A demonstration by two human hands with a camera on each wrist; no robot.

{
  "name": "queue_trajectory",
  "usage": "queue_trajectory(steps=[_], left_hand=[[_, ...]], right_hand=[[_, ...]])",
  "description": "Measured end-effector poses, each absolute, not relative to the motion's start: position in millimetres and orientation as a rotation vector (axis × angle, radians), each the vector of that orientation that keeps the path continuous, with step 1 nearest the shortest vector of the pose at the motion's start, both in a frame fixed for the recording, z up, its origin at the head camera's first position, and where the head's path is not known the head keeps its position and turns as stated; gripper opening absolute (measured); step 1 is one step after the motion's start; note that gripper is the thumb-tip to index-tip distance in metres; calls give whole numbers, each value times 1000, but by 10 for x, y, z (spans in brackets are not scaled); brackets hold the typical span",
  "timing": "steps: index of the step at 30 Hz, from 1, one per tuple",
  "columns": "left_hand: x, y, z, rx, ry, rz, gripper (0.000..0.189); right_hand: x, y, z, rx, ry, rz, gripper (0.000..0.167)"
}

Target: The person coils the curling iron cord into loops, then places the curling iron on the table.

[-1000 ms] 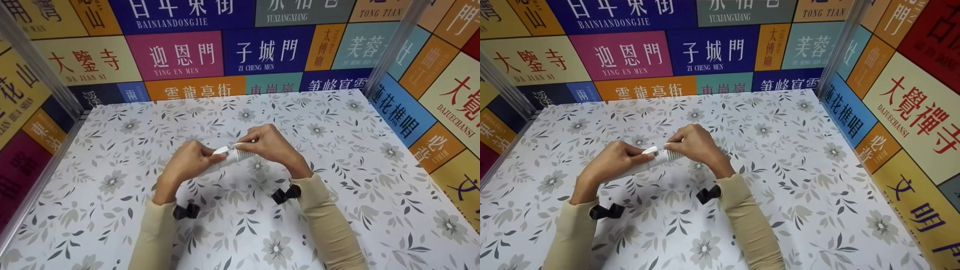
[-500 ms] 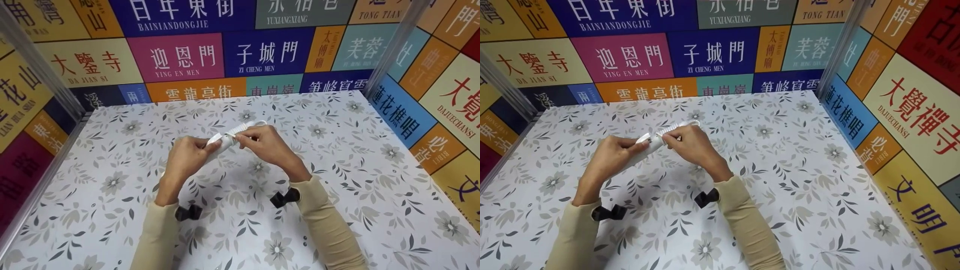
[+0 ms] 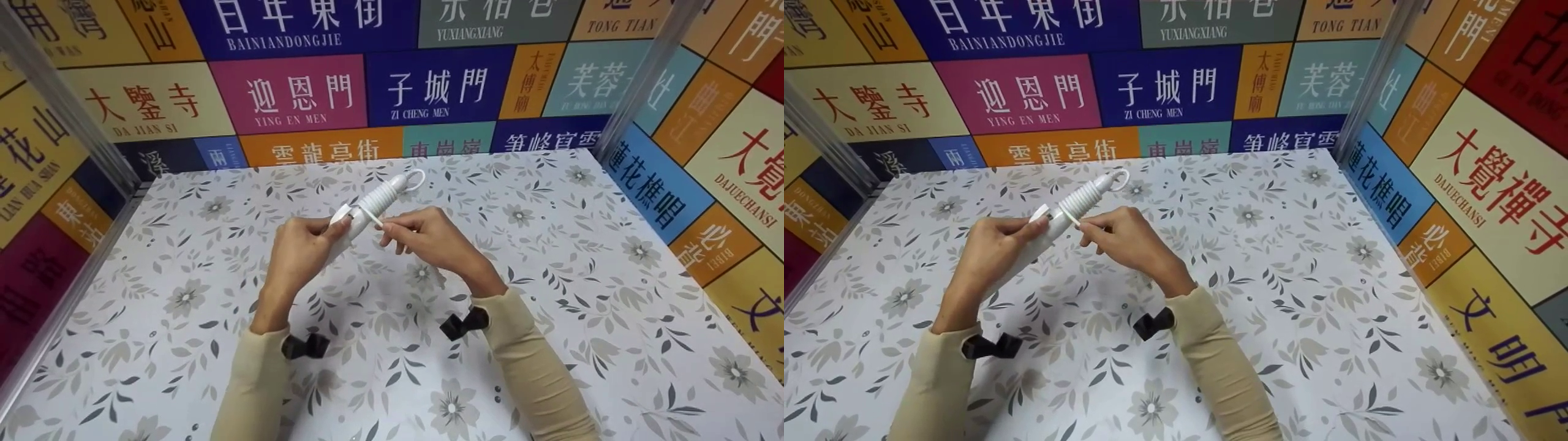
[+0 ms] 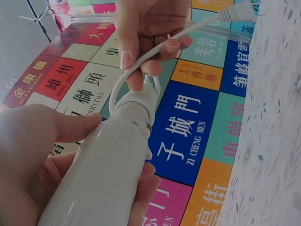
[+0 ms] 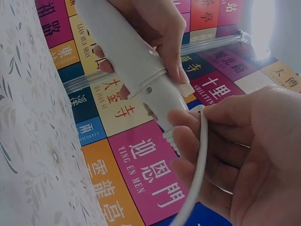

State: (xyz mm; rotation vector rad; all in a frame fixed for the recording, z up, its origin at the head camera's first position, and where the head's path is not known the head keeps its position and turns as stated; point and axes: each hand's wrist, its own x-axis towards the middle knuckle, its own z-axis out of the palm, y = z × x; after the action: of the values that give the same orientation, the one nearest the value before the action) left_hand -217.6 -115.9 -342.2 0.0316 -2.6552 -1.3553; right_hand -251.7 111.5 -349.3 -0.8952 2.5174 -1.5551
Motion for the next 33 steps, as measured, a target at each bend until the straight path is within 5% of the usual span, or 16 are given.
queue_trajectory(steps=[25, 33], left_hand=[[-2197, -1357, -3393, 71, -2534, -1550, 33], [-2177, -1364, -3362, -110, -2564, -1674, 32]], right_hand=[[-2710, 1233, -3648, -774, 2373, -1435, 26], [-2808, 1296, -3733, -726, 2421, -1384, 27]])
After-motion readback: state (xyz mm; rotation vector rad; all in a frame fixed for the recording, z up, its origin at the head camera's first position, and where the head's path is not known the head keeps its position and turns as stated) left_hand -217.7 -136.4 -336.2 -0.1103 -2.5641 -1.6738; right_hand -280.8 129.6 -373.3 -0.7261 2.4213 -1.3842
